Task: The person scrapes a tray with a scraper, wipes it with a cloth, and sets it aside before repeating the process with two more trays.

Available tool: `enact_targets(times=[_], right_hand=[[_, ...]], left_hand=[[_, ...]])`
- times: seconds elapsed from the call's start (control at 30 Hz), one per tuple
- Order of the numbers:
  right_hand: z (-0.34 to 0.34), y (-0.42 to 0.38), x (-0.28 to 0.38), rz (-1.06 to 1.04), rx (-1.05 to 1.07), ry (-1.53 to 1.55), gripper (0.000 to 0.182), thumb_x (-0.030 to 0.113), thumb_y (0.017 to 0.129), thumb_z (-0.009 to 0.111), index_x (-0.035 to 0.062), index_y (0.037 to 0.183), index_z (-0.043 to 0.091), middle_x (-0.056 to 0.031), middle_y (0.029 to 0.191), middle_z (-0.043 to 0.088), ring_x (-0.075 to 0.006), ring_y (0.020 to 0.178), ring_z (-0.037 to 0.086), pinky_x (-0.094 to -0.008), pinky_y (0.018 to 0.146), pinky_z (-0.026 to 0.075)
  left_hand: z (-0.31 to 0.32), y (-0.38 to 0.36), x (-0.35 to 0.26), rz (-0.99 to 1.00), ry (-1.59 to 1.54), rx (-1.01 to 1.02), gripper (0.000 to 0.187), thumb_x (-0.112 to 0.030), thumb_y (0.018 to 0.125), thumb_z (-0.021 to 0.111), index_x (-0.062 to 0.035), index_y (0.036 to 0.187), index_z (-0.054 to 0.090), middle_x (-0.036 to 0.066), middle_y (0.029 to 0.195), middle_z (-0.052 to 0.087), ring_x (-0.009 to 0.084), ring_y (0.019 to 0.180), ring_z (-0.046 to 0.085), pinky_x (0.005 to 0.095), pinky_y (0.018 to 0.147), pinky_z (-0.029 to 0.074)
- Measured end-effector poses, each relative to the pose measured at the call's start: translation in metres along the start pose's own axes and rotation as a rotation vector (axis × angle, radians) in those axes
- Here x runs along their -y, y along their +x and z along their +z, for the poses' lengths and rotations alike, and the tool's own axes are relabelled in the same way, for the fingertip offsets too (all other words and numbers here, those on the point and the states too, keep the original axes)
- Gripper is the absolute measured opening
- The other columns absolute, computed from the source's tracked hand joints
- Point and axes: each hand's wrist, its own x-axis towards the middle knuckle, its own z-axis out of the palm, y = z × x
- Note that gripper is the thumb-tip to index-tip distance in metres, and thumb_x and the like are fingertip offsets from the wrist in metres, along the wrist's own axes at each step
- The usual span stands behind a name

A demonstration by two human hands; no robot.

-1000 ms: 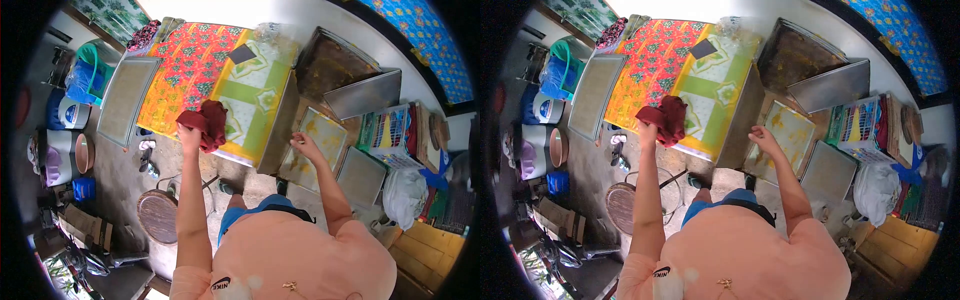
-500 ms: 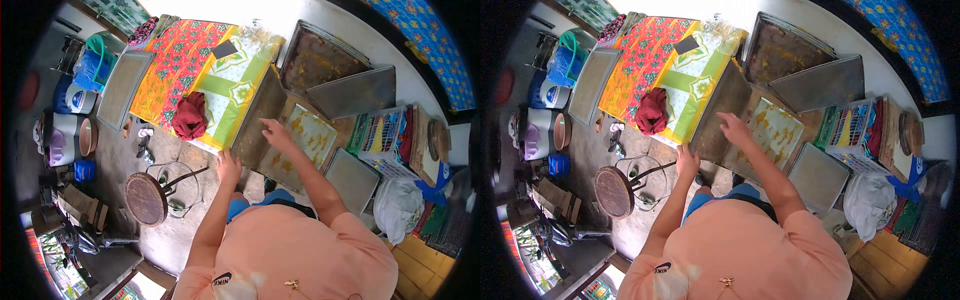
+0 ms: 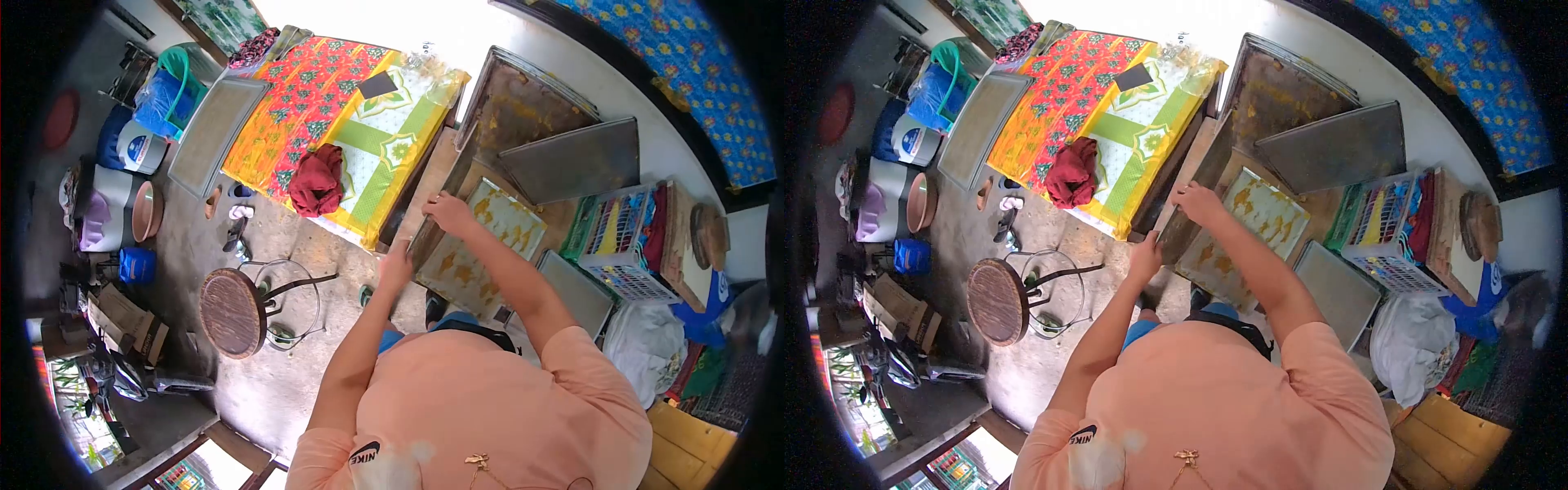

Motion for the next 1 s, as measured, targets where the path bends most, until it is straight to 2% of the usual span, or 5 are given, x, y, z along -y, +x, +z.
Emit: enact_targets(times=[0.17,0.27,0.63,0.77,1.0], right_hand=[[-0.032,-0.012,0.014,-0.008,-0.254,0.152,0.011,0.022,0.084,0.063,0.0172,0.094,0.062,-0.0033,0.097,0.059,-0.0294,0.097,0.057,-0.0419,0.076,0.052],[-0.081,-0.015,0.043,-0.014,-0.335,0.159,0.012,0.025,0.086,0.062,0.0176,0.096,0.062,-0.0036,0.097,0.060,-0.0293,0.094,0.058,-0.0412,0.075,0.052],[-0.178,0.000,0.134,-0.228,-0.492,0.215,0.018,0.022,0.085,0.066,0.0128,0.100,0.065,-0.0067,0.091,0.061,-0.0284,0.090,0.060,-0.0394,0.075,0.050],[-0.201,0.027,0.160,-0.329,-0.595,0.496,0.032,0.022,0.087,0.066,0.0168,0.118,0.061,-0.0106,0.112,0.059,-0.0292,0.088,0.061,-0.0382,0.077,0.050],[-0.191,0.061,0.109,0.007,-0.942,0.582,0.050,0.023,0.088,0.066,0.0054,0.131,0.048,-0.0179,0.124,0.053,-0.0344,0.115,0.051,-0.0410,0.099,0.042]], left_hand=[[-0.047,-0.010,-0.004,0.146,-0.399,-0.164,0.043,-0.016,0.085,0.069,-0.0079,0.124,0.053,0.015,0.095,0.070,0.0210,0.078,0.067,0.0361,0.065,0.053],[-0.125,-0.040,-0.026,0.114,-0.920,-0.012,0.052,-0.014,0.083,0.074,0.0009,0.127,0.050,0.015,0.120,0.062,0.0172,0.106,0.058,0.0307,0.085,0.051],[-0.180,-0.111,-0.007,0.238,-0.748,-0.668,0.027,-0.020,0.093,0.063,0.0012,0.110,0.063,0.003,0.099,0.066,0.0103,0.090,0.055,0.0266,0.085,0.043],[-0.221,-0.114,-0.037,0.240,-0.857,-0.879,0.023,-0.020,0.091,0.066,0.0006,0.103,0.065,0.002,0.094,0.066,0.0076,0.083,0.054,0.0253,0.080,0.044],[-0.312,-0.145,0.033,0.132,-1.138,-1.029,0.017,-0.011,0.096,0.056,-0.0005,0.107,0.063,0.004,0.096,0.066,0.0121,0.087,0.060,0.0285,0.082,0.048]])
